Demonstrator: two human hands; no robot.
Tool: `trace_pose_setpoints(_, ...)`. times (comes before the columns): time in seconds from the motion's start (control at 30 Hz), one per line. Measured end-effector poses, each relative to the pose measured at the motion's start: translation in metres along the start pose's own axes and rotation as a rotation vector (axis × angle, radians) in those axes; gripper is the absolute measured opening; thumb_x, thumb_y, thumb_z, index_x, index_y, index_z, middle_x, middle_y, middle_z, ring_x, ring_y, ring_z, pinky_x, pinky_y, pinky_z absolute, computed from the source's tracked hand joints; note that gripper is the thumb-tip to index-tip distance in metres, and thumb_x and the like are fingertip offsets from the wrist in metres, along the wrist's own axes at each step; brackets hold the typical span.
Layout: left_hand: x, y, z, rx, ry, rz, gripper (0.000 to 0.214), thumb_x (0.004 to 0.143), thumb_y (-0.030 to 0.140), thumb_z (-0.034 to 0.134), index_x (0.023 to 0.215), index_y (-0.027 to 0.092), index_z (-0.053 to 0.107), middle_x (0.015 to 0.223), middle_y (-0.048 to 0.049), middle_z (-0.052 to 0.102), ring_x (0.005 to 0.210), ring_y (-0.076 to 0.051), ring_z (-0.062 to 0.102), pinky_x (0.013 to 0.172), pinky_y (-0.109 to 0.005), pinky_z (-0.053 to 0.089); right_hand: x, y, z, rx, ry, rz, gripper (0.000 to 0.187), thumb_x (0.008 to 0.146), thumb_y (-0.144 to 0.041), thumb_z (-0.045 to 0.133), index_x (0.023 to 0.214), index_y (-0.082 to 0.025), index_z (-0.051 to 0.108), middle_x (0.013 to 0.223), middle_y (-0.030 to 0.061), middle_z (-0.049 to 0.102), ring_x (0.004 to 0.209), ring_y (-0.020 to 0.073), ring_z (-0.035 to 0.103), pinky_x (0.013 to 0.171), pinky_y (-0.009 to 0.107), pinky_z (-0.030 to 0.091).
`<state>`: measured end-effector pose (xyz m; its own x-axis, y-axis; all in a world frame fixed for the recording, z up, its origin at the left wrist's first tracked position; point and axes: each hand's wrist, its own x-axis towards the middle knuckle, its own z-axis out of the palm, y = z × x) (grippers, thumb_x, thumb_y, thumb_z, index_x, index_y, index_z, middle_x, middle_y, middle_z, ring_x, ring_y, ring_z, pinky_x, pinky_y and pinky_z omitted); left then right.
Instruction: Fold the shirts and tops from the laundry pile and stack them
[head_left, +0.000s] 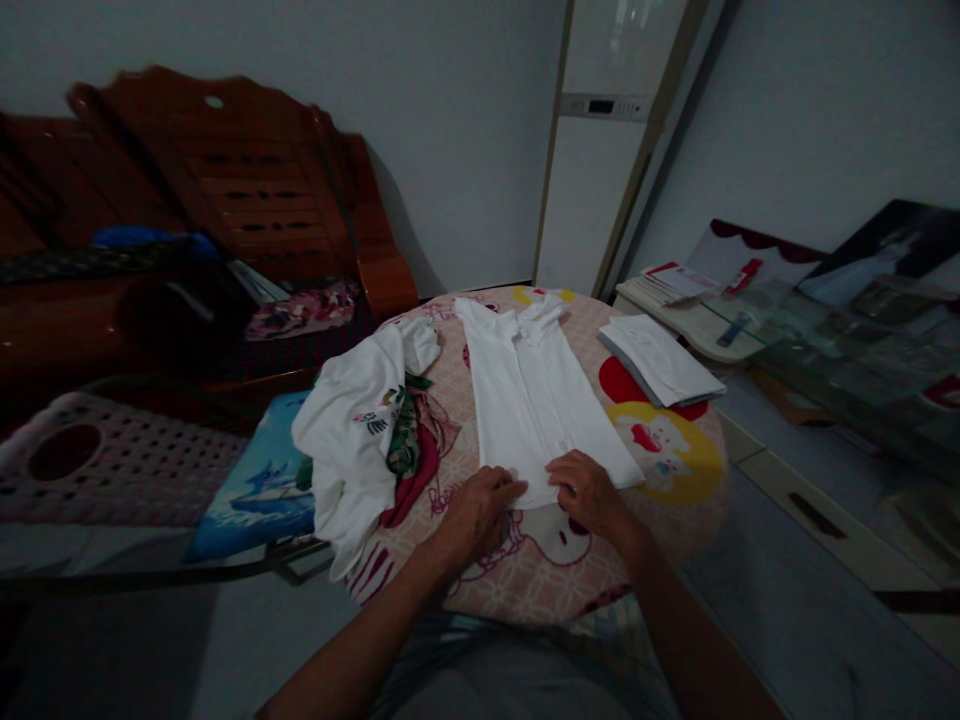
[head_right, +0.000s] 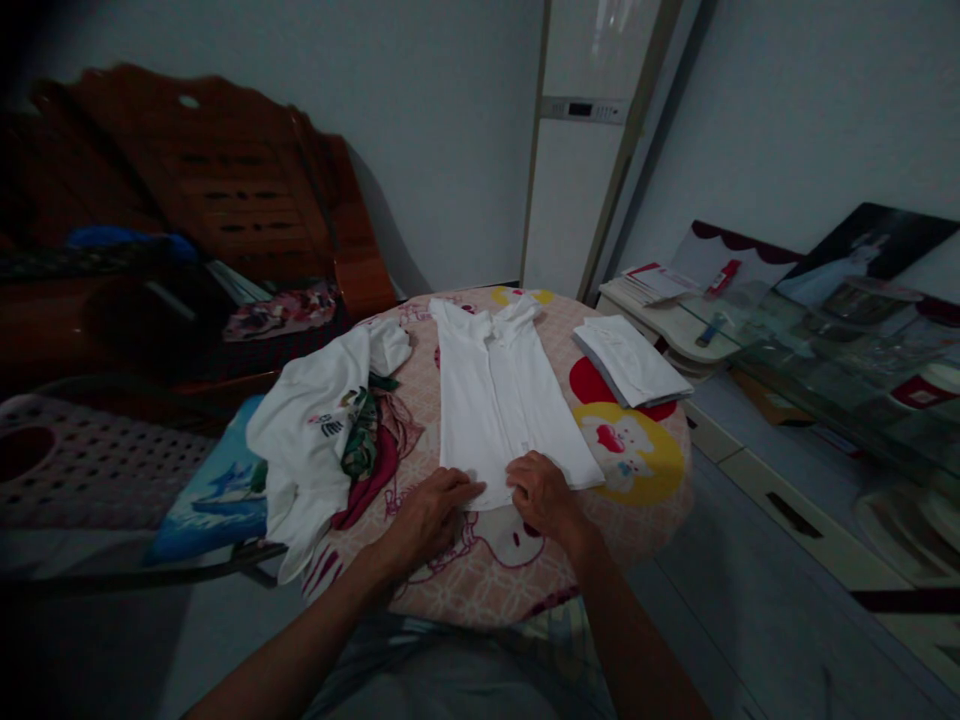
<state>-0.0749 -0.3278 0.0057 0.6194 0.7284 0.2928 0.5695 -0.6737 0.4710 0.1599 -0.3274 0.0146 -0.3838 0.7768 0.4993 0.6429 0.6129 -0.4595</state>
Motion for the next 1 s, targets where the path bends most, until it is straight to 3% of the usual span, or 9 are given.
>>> trace_pose_setpoints(0.13, 0.013, 0.006, -0.022, -0.098, -0.110, 0.004, 0.028, 0.085, 0.018, 0.054, 0.107, 0.021, 0.071, 0.095, -0.0063, 0.066, 0.093, -0.020, 0.061, 0.083, -0.033, 0.051, -0.003, 0.010, -0.011, 0.044, 0.126, 0.099, 0.030, 0.071, -0.001, 0.048, 0.080, -0.020, 0.069, 0.085, 0.0048, 0.073, 0.082, 0.0185, 0.066, 0.077, 0.032, 0.054)
trace_pose_setpoints(0.27, 0.039, 0.014, -0.026, -0.193, -0.018, 0.049, 0.033, 0.089, 0.020, 0.052, 0.119, 0.019, 0.066, 0.115, -0.0088, 0.065, 0.108, -0.021, 0.059, 0.096, -0.035, 0.049, -0.008, 0.023, -0.026, -0.089, 0.286, 0.297, 0.021, 0.079, -0.011, 0.051, 0.086, -0.019, 0.069, 0.084, 0.0062, 0.072, 0.076, 0.0195, 0.066, 0.072, 0.032, 0.052)
trace_pose_setpoints(0.37, 0.055, 0.016, -0.013, -0.122, -0.064, 0.089, 0.035, 0.089, 0.019, 0.053, 0.123, 0.021, 0.063, 0.119, -0.0089, 0.063, 0.111, -0.022, 0.057, 0.097, -0.037, 0.049, -0.013, 0.023, -0.029, -0.171, 0.200, 0.348, 0.012, 0.082, -0.018, 0.056, 0.084, -0.019, 0.068, 0.080, 0.0058, 0.070, 0.072, 0.0192, 0.063, 0.070, 0.031, 0.049)
trace_pose_setpoints(0.47, 0.059, 0.016, 0.001, -0.033, -0.174, 0.096, 0.028, 0.089, 0.019, 0.052, 0.113, 0.022, 0.068, 0.109, -0.0077, 0.064, 0.103, -0.021, 0.059, 0.090, -0.034, 0.051, -0.019, 0.015, -0.024, -0.318, 0.056, 0.298, 0.007, 0.083, -0.021, 0.062, 0.078, -0.019, 0.065, 0.078, 0.0066, 0.065, 0.078, 0.0214, 0.059, 0.073, 0.032, 0.046)
trace_pose_setpoints(0.53, 0.058, 0.015, 0.007, -0.012, -0.178, 0.088, 0.029, 0.089, 0.019, 0.053, 0.114, 0.023, 0.068, 0.109, -0.0077, 0.063, 0.102, -0.021, 0.058, 0.089, -0.034, 0.051, -0.021, 0.009, -0.021, -0.417, -0.010, 0.254, 0.007, 0.083, -0.021, 0.064, 0.077, -0.019, 0.064, 0.080, 0.0078, 0.063, 0.082, 0.0229, 0.057, 0.075, 0.033, 0.045)
trace_pose_setpoints(0.73, 0.054, 0.014, 0.008, -0.035, -0.154, 0.067, 0.033, 0.089, 0.018, 0.054, 0.118, 0.022, 0.068, 0.111, -0.0081, 0.063, 0.103, -0.021, 0.057, 0.090, -0.034, 0.049, -0.019, -0.001, -0.019, -0.502, -0.073, 0.240, 0.012, 0.085, -0.017, 0.060, 0.097, -0.016, 0.064, 0.089, 0.0092, 0.063, 0.087, 0.0241, 0.054, 0.079, 0.035, 0.042)
trace_pose_setpoints(1.0, 0.053, 0.013, 0.007, -0.038, -0.153, 0.091, 0.035, 0.086, 0.025, 0.061, 0.120, 0.022, 0.066, 0.113, -0.0086, 0.062, 0.103, -0.023, 0.057, 0.089, -0.036, 0.049, -0.017, 0.002, -0.026, -0.481, -0.193, 0.159, 0.014, 0.078, -0.008, 0.054, 0.077, -0.018, 0.064, 0.084, 0.0077, 0.061, 0.084, 0.0216, 0.054, 0.075, 0.033, 0.042)
